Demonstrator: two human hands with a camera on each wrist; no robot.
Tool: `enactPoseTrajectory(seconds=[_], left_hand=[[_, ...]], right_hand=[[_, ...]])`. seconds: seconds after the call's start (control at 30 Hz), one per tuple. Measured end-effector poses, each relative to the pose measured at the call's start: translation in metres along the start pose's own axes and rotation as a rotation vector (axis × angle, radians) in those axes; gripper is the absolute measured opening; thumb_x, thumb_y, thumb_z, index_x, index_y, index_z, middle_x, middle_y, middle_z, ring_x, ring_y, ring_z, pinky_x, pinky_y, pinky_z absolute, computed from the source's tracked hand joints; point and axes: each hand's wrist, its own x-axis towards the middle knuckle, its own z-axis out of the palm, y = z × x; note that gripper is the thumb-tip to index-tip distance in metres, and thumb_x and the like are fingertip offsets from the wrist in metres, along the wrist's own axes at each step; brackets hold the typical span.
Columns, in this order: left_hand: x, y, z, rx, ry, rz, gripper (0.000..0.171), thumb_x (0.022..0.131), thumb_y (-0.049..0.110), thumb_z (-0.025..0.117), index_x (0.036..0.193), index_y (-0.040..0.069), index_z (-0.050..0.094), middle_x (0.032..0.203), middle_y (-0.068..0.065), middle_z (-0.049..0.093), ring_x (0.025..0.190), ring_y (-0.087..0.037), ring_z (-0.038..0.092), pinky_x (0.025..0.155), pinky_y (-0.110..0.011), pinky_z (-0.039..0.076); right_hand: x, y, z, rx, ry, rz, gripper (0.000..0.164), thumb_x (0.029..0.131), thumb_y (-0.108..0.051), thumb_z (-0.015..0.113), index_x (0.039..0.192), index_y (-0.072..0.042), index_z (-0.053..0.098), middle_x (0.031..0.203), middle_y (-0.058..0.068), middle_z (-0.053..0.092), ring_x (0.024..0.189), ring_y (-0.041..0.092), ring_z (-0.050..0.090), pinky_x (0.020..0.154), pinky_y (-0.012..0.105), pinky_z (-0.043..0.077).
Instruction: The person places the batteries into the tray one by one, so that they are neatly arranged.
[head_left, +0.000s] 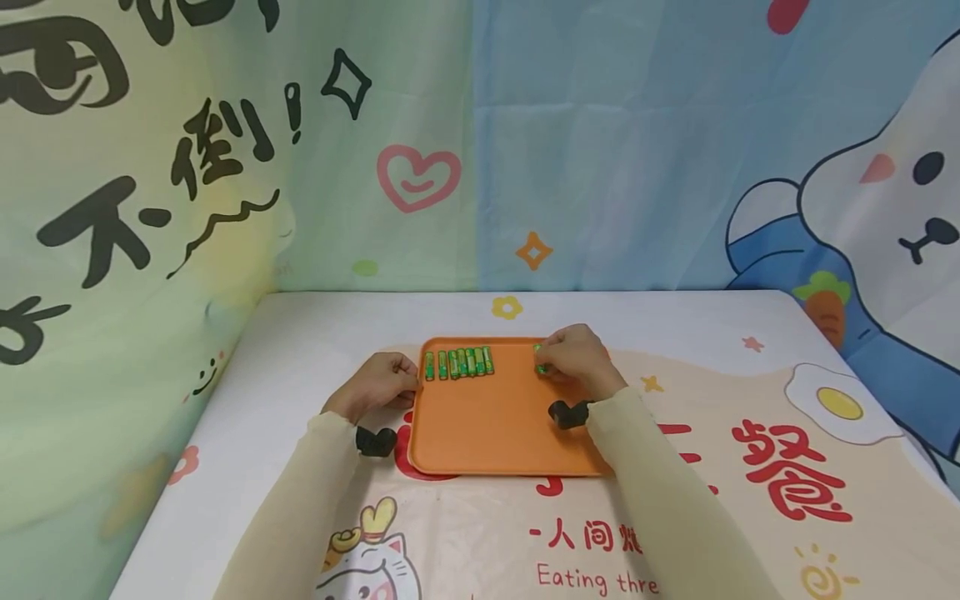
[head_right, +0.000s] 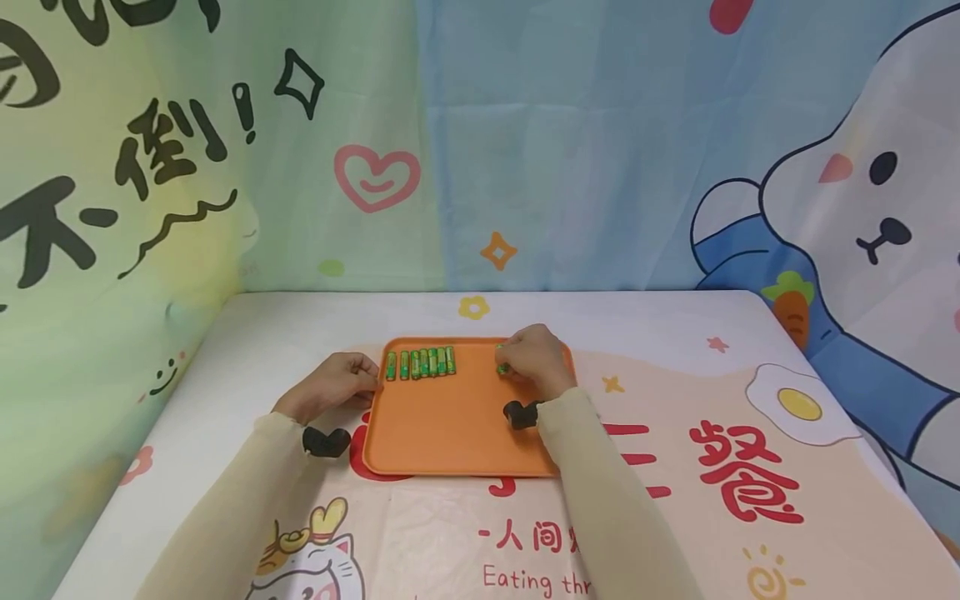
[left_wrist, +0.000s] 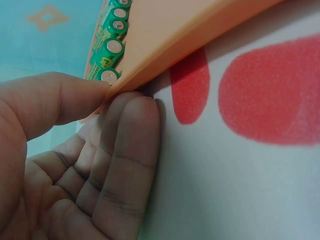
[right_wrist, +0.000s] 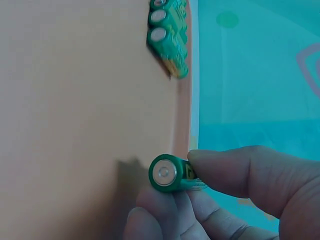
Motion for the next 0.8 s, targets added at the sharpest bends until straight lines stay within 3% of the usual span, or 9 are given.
enactPoseTrajectory(seconds=[0.23, 0.37, 0.47, 0.57, 0.63, 0.8], left_hand=[[0.001, -0.001, 0.0, 0.004, -0.002, 0.001, 0.014, 0.095, 0.008, 0.067, 0.104, -0.001, 0.062, 0.093, -0.01, 0.065, 0.076, -0.017, 0.065, 0.072, -0.028, 0.061], [0.002, -0.002, -0.001, 0.006, -0.005, 0.002, 0.013, 0.095, 0.008, 0.067, 0.103, -0.001, 0.062, 0.093, -0.01, 0.065, 0.077, -0.017, 0.065, 0.073, -0.028, 0.061], [0.002, -0.001, -0.002, 0.007, -0.005, 0.01, 0.013, 0.095, 0.008, 0.067, 0.103, -0.001, 0.062, 0.094, -0.01, 0.065, 0.077, -0.018, 0.065, 0.073, -0.028, 0.061], [0.002, -0.001, -0.002, 0.012, -0.003, 0.013, 0.013, 0.095, 0.008, 0.067, 0.103, -0.002, 0.062, 0.094, -0.011, 0.065, 0.077, -0.018, 0.065, 0.073, -0.029, 0.061], [0.001, -0.001, -0.001, 0.014, -0.002, 0.012, 0.013, 0.095, 0.008, 0.067, 0.103, -0.002, 0.062, 0.093, -0.01, 0.066, 0.077, -0.018, 0.065, 0.073, -0.028, 0.061], [0.002, -0.002, -0.001, 0.01, -0.002, 0.013, 0.013, 0.095, 0.007, 0.066, 0.103, -0.002, 0.062, 0.092, -0.01, 0.066, 0.075, -0.017, 0.065, 0.072, -0.028, 0.061]], right_hand=[[0.004, -0.013, 0.014, 0.032, -0.037, -0.02, 0.011, 0.088, -0.006, 0.069, 0.086, 0.001, 0.077, 0.074, 0.007, 0.071, 0.067, 0.021, 0.066, 0.064, 0.032, 0.054], [0.006, -0.019, 0.022, 0.052, -0.066, -0.008, 0.018, 0.088, -0.005, 0.068, 0.07, -0.003, 0.068, 0.063, 0.004, 0.059, 0.057, 0.018, 0.054, 0.06, 0.031, 0.048], [0.009, -0.022, 0.026, 0.07, -0.072, -0.008, 0.019, 0.09, -0.004, 0.068, 0.071, -0.003, 0.067, 0.066, 0.003, 0.06, 0.057, 0.017, 0.054, 0.06, 0.03, 0.049], [0.011, -0.024, 0.03, 0.082, -0.073, 0.001, 0.01, 0.092, -0.005, 0.07, 0.088, 0.003, 0.075, 0.082, 0.008, 0.069, 0.063, 0.019, 0.063, 0.063, 0.031, 0.056], [0.013, -0.025, 0.033, 0.079, -0.074, 0.009, 0.014, 0.092, -0.005, 0.071, 0.1, 0.005, 0.077, 0.095, 0.012, 0.073, 0.069, 0.02, 0.067, 0.066, 0.031, 0.059], [0.017, -0.027, 0.039, 0.076, -0.08, 0.018, 0.018, 0.09, -0.004, 0.072, 0.105, 0.005, 0.077, 0.096, 0.013, 0.072, 0.07, 0.02, 0.068, 0.069, 0.032, 0.06]])
